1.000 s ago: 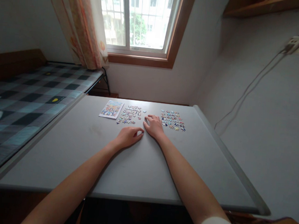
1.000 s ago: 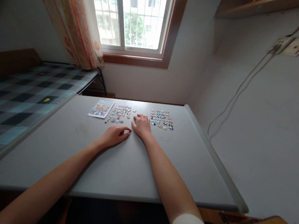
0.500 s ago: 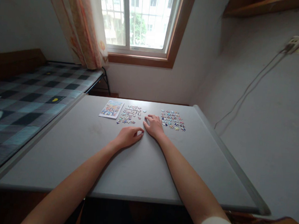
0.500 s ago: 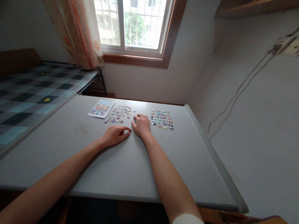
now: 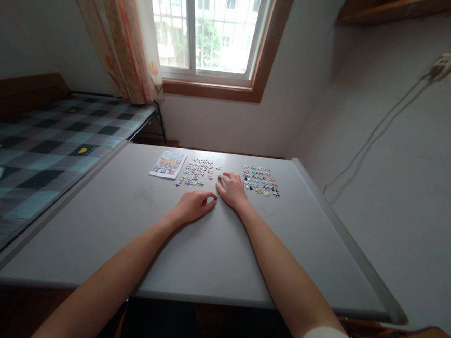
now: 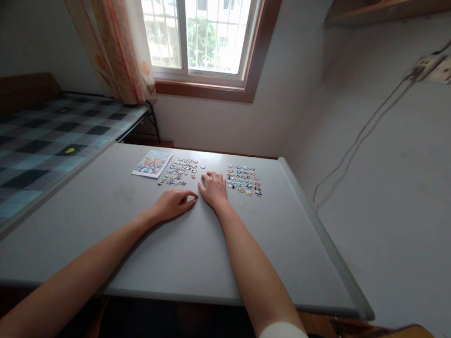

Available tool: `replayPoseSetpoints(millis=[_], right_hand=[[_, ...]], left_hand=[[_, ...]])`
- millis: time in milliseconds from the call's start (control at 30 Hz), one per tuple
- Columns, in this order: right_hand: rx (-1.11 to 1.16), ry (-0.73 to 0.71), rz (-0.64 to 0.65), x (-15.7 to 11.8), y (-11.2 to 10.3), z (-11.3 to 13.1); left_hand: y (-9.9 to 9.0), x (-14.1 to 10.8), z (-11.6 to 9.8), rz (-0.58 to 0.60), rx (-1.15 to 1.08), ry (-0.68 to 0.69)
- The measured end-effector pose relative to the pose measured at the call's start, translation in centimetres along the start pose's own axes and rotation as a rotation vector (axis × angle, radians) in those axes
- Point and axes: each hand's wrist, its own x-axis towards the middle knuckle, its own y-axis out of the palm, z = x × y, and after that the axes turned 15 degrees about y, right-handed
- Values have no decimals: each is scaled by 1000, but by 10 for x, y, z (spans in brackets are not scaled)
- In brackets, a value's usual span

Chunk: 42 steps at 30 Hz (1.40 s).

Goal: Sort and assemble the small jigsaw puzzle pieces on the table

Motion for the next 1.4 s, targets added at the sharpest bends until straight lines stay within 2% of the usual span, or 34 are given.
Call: replayPoseSetpoints(millis=[1400], right_hand=[[-7,7,12,-2,-3,2]], left_hand=[[-2,0,-3,4,-15,-26]])
